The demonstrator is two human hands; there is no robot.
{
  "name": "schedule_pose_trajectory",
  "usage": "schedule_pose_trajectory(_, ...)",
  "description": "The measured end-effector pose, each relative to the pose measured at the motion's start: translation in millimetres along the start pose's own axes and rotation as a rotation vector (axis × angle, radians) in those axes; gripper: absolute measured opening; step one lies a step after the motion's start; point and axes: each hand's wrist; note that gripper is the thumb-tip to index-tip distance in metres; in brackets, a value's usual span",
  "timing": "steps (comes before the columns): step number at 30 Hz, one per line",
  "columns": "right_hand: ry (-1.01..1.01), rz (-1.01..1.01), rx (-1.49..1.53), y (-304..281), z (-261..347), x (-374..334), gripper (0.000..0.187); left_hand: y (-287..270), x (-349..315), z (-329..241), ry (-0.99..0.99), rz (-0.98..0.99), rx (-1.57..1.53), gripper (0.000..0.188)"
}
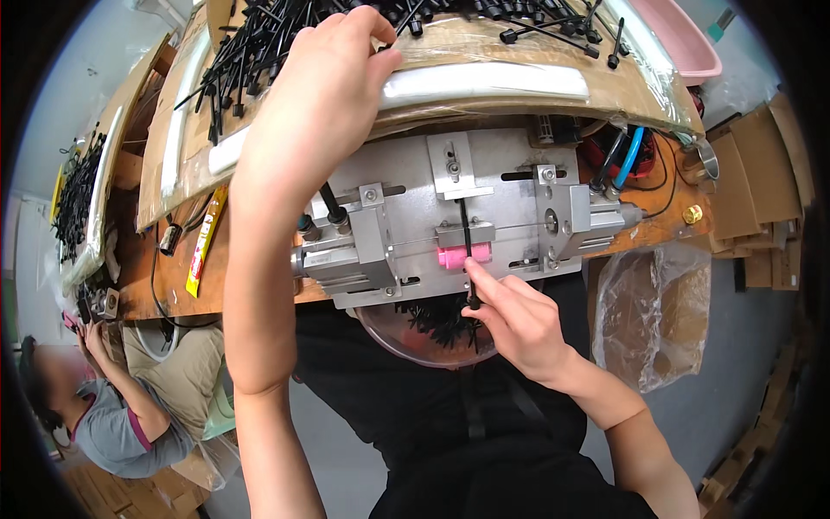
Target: The person repeatedly picks up black plastic rods from a cardboard box and inserts them into a pink cylindrical fixture on a metal machine. They then remove the rods and place them into a clear bowl below the machine. The process is repeated continuously throughout the clip.
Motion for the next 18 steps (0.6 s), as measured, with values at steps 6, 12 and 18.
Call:
schedule_pose_trajectory(6,-0.01,0.12,-0.113,-26.2,10.3,12.2,0.054,2.9,-5.2,-1.5,0.105,-0.025,-0.066,0.02)
schedule_pose_trajectory(12,-0.247,-0.215,-0.674,-114.5,-26.3,139.5,0.022,-4.6,-9.4,-6.2,0.134,-0.07,-0.024,0.024)
schedule_pose_trajectory(18,0.09,0.309,-0.984,-171.3,-29.1,175.2,0.018,11.7,-52.6,-47.6,0.09,-0.292,0.023,0.059)
Point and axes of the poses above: each hand's wrist, its own x-axis towards the middle knuckle, its own y-axis out of the palm, z = x × y, and after that the axes turned 5 degrees about z, right-handed
